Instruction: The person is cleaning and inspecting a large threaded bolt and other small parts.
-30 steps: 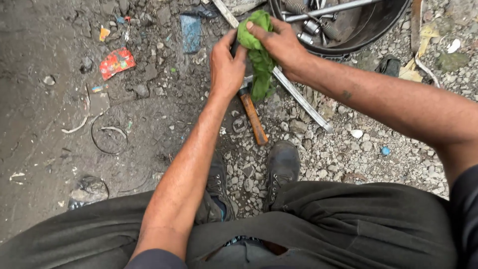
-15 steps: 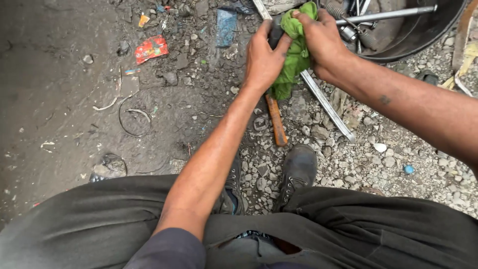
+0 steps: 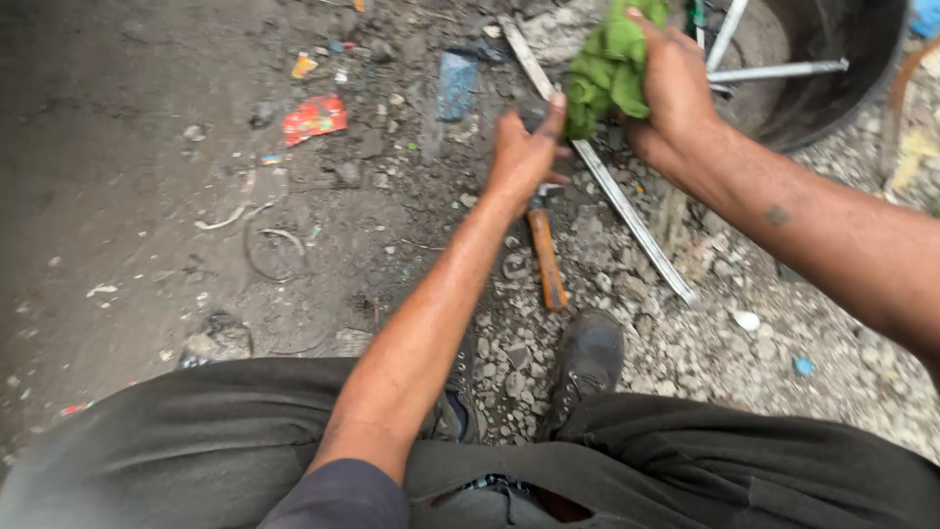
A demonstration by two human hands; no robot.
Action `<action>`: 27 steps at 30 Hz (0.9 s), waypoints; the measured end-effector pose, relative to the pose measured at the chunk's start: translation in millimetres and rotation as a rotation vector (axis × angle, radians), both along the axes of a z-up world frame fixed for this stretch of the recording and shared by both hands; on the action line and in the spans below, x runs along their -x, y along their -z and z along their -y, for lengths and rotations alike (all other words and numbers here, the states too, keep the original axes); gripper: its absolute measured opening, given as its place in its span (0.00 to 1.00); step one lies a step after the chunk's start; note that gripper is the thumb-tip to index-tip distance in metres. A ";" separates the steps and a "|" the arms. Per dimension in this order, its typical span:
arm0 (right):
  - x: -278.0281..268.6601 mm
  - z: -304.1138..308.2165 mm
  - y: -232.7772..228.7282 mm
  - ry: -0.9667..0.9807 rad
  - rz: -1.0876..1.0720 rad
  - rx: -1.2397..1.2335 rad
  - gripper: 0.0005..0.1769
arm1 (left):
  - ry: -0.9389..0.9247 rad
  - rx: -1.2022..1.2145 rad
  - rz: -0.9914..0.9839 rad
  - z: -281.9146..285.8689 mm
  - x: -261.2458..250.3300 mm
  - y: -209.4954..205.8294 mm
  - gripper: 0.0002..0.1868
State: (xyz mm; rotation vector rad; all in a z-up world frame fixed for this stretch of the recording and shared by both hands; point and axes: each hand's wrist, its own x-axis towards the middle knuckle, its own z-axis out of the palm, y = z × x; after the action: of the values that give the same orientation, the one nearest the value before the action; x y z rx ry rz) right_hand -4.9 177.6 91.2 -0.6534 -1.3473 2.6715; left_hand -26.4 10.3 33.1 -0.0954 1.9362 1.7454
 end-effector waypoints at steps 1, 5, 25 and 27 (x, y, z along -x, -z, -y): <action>1.4 1.2 -1.2 -0.015 0.011 0.027 0.08 | -0.016 -0.014 0.035 -1.5 -0.1 -1.1 0.24; -0.1 3.4 1.0 -0.069 0.060 0.117 0.11 | 0.001 -0.069 0.105 -4.4 4.3 9.3 0.28; 41.6 10.2 -7.1 -0.075 -0.004 -0.149 0.10 | -0.252 -0.066 -0.375 -12.7 33.7 -84.2 0.19; 56.8 16.5 -23.6 -0.043 -0.119 -0.216 0.09 | -0.319 -0.122 -0.456 -13.6 49.3 -87.9 0.19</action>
State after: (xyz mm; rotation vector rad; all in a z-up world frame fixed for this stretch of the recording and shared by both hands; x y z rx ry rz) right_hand -61.7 161.1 114.8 -0.4401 -1.6016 2.5010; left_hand -75.7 23.9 121.0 0.0458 2.2166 2.2482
